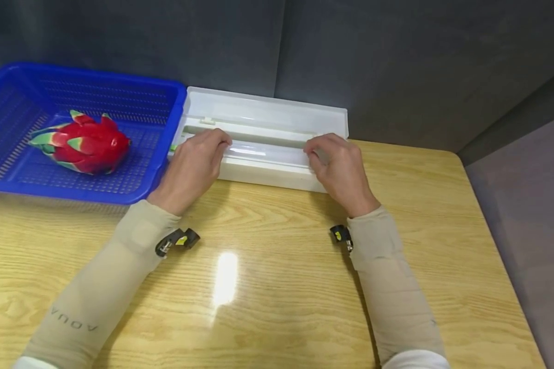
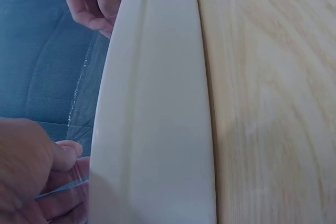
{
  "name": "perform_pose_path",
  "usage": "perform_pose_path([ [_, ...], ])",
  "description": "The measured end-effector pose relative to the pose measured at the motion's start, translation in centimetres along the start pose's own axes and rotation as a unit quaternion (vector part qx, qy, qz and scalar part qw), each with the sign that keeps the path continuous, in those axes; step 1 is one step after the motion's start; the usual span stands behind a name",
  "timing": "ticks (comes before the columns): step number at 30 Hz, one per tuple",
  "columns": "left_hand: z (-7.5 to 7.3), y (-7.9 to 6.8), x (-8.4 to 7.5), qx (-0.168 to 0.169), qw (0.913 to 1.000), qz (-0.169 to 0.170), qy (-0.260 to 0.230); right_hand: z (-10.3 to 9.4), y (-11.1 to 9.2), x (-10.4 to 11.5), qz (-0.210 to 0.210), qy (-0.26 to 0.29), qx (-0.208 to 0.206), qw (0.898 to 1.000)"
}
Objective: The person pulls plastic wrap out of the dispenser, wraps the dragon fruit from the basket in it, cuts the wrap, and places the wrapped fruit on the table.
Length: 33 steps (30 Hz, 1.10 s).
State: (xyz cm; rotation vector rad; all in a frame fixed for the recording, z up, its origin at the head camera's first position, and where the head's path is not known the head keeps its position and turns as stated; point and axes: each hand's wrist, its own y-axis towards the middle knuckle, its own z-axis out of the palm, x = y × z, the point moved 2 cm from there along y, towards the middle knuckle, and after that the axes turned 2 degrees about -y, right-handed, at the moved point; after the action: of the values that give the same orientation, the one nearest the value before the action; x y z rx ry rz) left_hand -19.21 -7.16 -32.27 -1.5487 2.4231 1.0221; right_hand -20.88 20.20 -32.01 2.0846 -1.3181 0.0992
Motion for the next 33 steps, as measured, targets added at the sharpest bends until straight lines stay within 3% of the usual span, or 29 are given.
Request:
perform_pose_path([
  [12,0.0,-0.5,-0.3,-0.028,0.9992,-0.018,0.02,0.1,0.0,0.1,-0.012,-0.021,-0.007,1.0],
  [33,-0.7,-0.8,-1.8,-0.015,0.9973,-0.05,0.051,-1.7,-0.3,0.3,-0.034,-0.018,-0.017,0.999],
])
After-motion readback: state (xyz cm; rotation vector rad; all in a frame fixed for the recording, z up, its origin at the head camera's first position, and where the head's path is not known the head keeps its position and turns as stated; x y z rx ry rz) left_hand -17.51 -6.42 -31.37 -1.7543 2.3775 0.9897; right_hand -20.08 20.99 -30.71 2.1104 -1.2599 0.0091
